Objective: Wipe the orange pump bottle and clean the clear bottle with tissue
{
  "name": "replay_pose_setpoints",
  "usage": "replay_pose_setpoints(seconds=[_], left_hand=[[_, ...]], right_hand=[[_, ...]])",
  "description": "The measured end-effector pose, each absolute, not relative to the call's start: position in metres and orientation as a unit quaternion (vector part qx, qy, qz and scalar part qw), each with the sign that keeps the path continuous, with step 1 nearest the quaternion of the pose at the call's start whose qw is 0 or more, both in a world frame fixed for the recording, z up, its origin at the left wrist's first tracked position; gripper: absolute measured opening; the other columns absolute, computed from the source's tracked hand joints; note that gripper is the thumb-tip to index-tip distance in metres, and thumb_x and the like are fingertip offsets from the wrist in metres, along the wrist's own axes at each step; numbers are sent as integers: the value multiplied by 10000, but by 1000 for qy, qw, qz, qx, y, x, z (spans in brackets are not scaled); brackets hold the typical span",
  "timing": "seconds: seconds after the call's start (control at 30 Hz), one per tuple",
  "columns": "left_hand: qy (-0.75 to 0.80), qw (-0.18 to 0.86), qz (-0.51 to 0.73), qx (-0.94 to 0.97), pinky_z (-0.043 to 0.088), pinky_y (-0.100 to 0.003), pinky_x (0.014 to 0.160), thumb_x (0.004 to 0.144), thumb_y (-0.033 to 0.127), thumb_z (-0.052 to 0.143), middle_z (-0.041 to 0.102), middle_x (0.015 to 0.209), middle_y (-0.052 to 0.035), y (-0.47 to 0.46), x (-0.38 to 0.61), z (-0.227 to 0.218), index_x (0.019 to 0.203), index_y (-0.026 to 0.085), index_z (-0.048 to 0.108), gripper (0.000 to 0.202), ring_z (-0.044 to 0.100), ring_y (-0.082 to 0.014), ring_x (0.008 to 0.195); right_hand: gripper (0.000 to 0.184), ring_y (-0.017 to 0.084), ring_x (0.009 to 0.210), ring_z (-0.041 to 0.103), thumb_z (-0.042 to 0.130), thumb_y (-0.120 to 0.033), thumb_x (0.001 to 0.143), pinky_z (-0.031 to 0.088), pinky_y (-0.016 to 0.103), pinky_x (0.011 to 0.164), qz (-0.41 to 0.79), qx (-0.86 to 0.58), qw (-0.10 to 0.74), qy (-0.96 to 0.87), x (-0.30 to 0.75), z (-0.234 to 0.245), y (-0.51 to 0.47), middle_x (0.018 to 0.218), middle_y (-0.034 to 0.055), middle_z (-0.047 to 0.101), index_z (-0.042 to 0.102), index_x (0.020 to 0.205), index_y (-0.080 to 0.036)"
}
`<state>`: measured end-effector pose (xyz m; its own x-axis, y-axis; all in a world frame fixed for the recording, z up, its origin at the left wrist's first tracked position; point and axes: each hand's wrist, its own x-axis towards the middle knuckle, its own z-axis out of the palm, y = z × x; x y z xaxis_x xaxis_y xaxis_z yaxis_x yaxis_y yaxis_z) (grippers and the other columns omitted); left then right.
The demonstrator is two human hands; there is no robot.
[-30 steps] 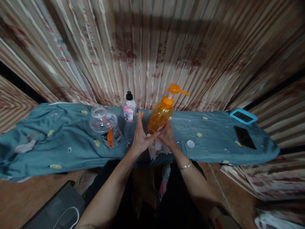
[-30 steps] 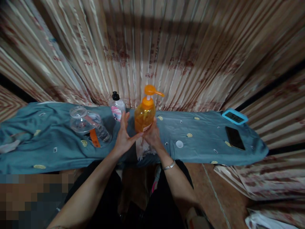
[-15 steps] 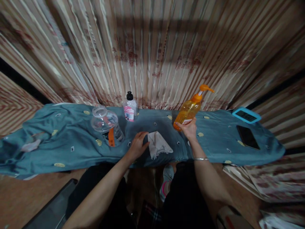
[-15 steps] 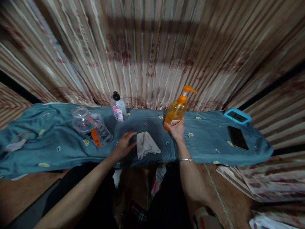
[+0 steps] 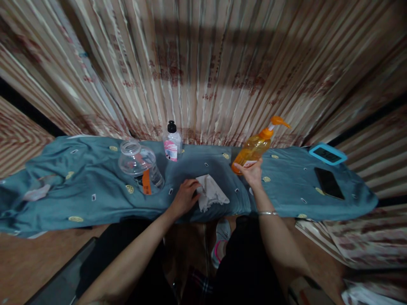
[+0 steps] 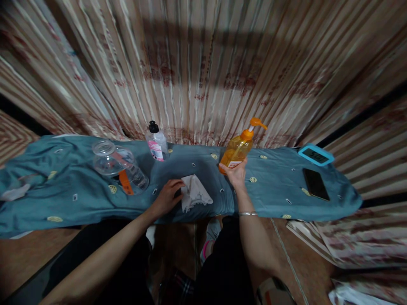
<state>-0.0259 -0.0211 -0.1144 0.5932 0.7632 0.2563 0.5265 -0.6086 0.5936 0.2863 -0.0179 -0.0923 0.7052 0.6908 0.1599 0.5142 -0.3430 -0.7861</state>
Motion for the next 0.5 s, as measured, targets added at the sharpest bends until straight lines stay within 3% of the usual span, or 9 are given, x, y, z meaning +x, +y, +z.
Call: replay_pose_setpoints(seconds=[0.23, 0.4, 0.5], left_hand=[[351, 250, 216, 876, 518, -491, 1007, 771, 153, 797, 666, 1242, -113, -23, -11, -111, 1084, 189, 719, 325, 614, -308, 1179], [355, 251, 214, 875, 516, -480, 993, 820, 187, 759, 676, 1228, -107, -20, -8, -113, 1067, 196, 711, 252, 617, -297, 1173], [345, 244, 227, 877, 518, -476, 996, 851, 174, 713, 691, 1216, -103, -18, -7, -117, 1047, 197, 715, 198, 627, -286, 1164]], right_hand=[[791, 308, 1186, 614, 769, -463, 873, 515, 495, 991, 85, -829, 390, -391, 283, -98, -33, 1348, 176, 582, 412, 1503, -141], [455, 277, 1090, 645, 724, -438, 917, 487, 510, 1003, 58, -842, 312, -436, 286, -95, -61, 1151, 125, 665, 626, 1234, -127], [328, 259, 1058, 643, 660, -415, 967, 473, 500, 1011, 54, -820, 289, -490, 278, -88, -74, 1082, 118, 672, 660, 1117, -124]])
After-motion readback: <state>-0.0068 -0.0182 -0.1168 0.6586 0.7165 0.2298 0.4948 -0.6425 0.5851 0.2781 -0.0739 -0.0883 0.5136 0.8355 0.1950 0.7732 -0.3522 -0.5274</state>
